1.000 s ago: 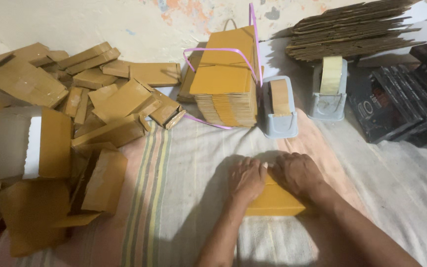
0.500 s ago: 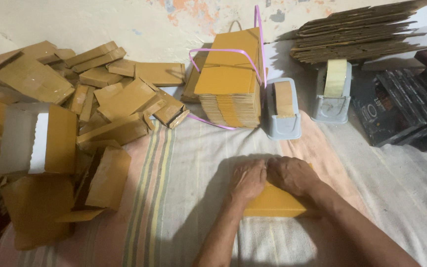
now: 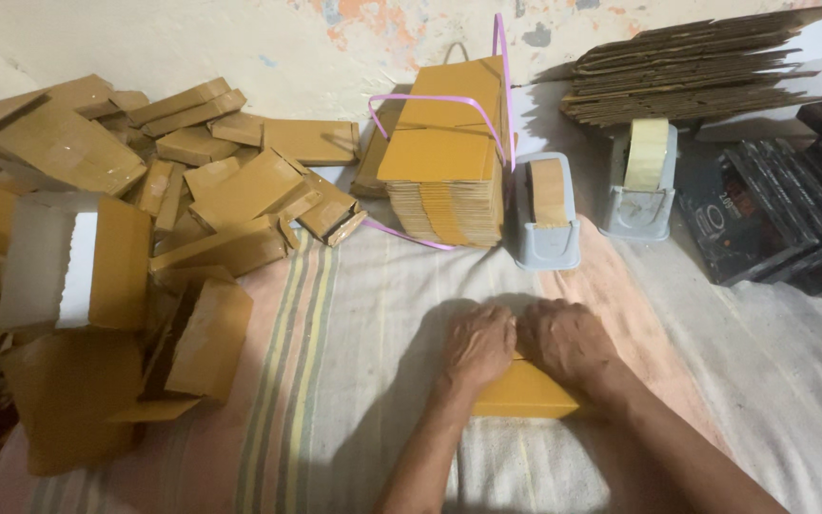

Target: The person folds flat cardboard sheets into small rectangular boxes by hand. They repeatedly fold the side flaps and press the seams to form the box shape, then place the finished boxes into a pile.

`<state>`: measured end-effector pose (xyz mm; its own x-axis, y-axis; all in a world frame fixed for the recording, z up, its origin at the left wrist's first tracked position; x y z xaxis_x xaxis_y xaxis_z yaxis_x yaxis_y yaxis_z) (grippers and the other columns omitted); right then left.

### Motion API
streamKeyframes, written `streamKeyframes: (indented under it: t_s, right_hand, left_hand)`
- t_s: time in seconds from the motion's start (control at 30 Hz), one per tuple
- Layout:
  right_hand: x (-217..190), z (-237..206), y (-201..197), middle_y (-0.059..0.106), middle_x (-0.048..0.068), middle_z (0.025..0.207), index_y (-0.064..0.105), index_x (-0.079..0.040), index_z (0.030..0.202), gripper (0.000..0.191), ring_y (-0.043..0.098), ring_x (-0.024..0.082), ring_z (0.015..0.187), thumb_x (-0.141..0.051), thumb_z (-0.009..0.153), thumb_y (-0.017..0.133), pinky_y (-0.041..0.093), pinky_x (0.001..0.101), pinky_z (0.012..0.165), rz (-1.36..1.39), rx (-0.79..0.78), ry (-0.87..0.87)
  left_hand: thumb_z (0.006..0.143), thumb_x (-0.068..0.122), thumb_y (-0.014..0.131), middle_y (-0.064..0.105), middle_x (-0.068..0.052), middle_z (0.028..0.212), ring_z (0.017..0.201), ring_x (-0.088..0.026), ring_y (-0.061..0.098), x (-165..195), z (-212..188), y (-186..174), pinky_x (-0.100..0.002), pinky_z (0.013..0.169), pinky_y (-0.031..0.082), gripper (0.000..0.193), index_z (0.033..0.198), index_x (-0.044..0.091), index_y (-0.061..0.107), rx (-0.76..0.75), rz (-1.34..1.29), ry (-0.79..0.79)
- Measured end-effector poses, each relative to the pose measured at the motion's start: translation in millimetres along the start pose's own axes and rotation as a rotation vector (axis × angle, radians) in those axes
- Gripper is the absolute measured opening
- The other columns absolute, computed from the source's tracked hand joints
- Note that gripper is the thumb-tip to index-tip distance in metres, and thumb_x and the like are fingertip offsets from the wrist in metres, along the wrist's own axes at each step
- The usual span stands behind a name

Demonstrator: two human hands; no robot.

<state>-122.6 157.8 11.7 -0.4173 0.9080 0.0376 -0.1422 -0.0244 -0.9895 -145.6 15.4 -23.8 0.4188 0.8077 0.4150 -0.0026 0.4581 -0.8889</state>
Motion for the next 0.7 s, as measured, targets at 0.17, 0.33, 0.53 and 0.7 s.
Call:
streamKeyframes:
  t_s: [0.17, 0.33, 0.53, 0.7]
  right_hand:
    - [-3.9, -2.7, 3.1, 0.070, 0.010, 0.087, 0.068, -0.009, 0.097, 0.027, 0.068, 0.025, 0.074, -0.030, 0.097, 0.051, 0.057, 0.0408, 0.069, -0.076, 0.092, -0.083]
    - [-7.4, -17.1, -9.2, 0.068, 0.009, 0.090, 0.066, -0.008, 0.108, 0.033, 0.066, 0.025, 0.080, -0.033, 0.103, 0.046, 0.053, 0.0420, 0.067, -0.264, -0.017, 0.128]
    - [-15.2, -21.4, -13.8, 0.057, 0.019, 0.129, 0.052, -0.010, 0.137, 0.056, 0.054, 0.033, 0.121, -0.052, 0.104, 0.035, 0.045, 0.0518, 0.098, -0.041, -0.272, 0.312]
    - [-22.8, -36.6, -19.9, 0.026, 0.022, 0.162, 0.029, -0.016, 0.158, 0.075, 0.021, 0.045, 0.149, -0.057, 0.096, 0.035, 0.029, 0.0641, 0.110, -0.053, -0.079, 0.226]
  left_hand:
    - [0.107, 0.030, 0.044, 0.070, -0.019, 0.109, 0.103, -0.036, 0.066, -4.7, -5.8, 0.0, -0.054, 0.095, 0.050, 0.034, 0.106, 0.003, 0.065, -0.045, -0.009, -0.055]
    - [0.111, 0.034, 0.039, 0.062, -0.025, 0.123, 0.110, -0.039, 0.062, -0.6, -9.0, -8.6, -0.055, 0.097, 0.049, 0.043, 0.128, 0.002, 0.061, -0.055, -0.049, -0.217]
    - [0.105, 0.038, 0.036, 0.041, -0.017, 0.153, 0.140, -0.037, 0.035, 22.0, -28.6, -25.2, -0.057, 0.115, 0.031, 0.051, 0.152, 0.020, 0.045, -0.154, -0.004, -0.185]
    - [0.104, 0.041, 0.035, 0.009, -0.014, 0.170, 0.154, -0.038, 0.002, 35.4, -66.8, -24.6, -0.064, 0.117, 0.006, 0.058, 0.159, 0.023, 0.030, -0.189, -0.055, -0.150]
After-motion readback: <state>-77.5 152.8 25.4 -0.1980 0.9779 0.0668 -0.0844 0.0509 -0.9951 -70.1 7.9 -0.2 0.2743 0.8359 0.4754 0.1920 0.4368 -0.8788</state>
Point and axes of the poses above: each hand's wrist, its own z-axis towards the middle knuckle, its own y-axis out of the palm, x = y × z, the point moved 3 cm from there along z, towards the middle knuckle
